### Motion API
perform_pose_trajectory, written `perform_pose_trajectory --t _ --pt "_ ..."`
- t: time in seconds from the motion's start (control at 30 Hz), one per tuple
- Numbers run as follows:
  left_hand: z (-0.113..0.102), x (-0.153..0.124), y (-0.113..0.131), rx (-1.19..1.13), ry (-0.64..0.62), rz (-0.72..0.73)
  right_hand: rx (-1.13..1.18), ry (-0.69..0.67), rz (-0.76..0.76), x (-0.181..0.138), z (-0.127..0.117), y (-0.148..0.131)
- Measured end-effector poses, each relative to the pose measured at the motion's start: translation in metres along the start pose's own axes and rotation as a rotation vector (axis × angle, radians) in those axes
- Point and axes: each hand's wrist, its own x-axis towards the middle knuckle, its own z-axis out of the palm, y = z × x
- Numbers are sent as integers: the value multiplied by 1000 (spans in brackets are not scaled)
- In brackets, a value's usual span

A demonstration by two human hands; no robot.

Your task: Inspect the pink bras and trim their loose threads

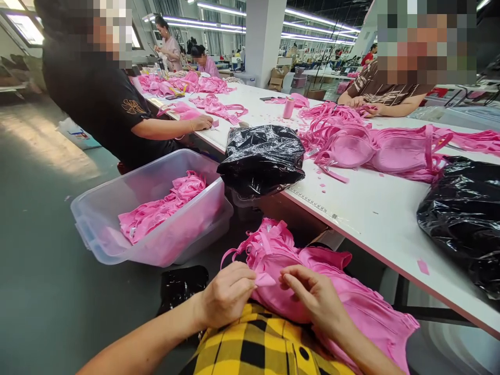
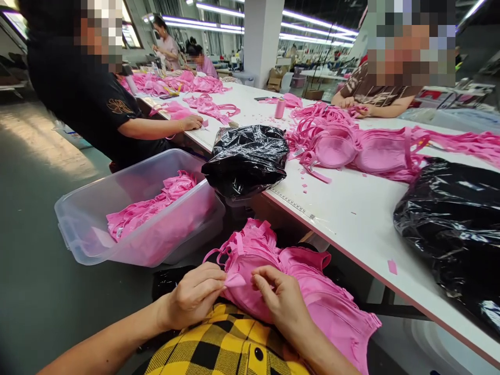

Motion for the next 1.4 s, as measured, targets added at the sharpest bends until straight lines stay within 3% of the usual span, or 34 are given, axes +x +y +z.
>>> perform_pose_trajectory --t 0.17,0.37,0.53,0.83,1.0,1.23,1.4 --pt "-14 -14 -14 168 -13 90 -621 -114 -71 20 4 -11" --pt "-25 -8 -24 312 -88 308 -815 -122 43 36 28 -25" --pt "-29 1 -25 337 -178 420 -689 -62 63 34 32 -16" --pt "-22 18 -33 304 -252 655 -115 -109 43 29 18 -10" --pt "-17 26 -42 160 -289 771 -140 -94 35 27 20 -10" --pt "-1 34 -57 34 -364 879 -337 -88 -140 20 26 -7" --pt "16 25 -59 -21 -262 681 -341 -149 -138 15 1 -10"
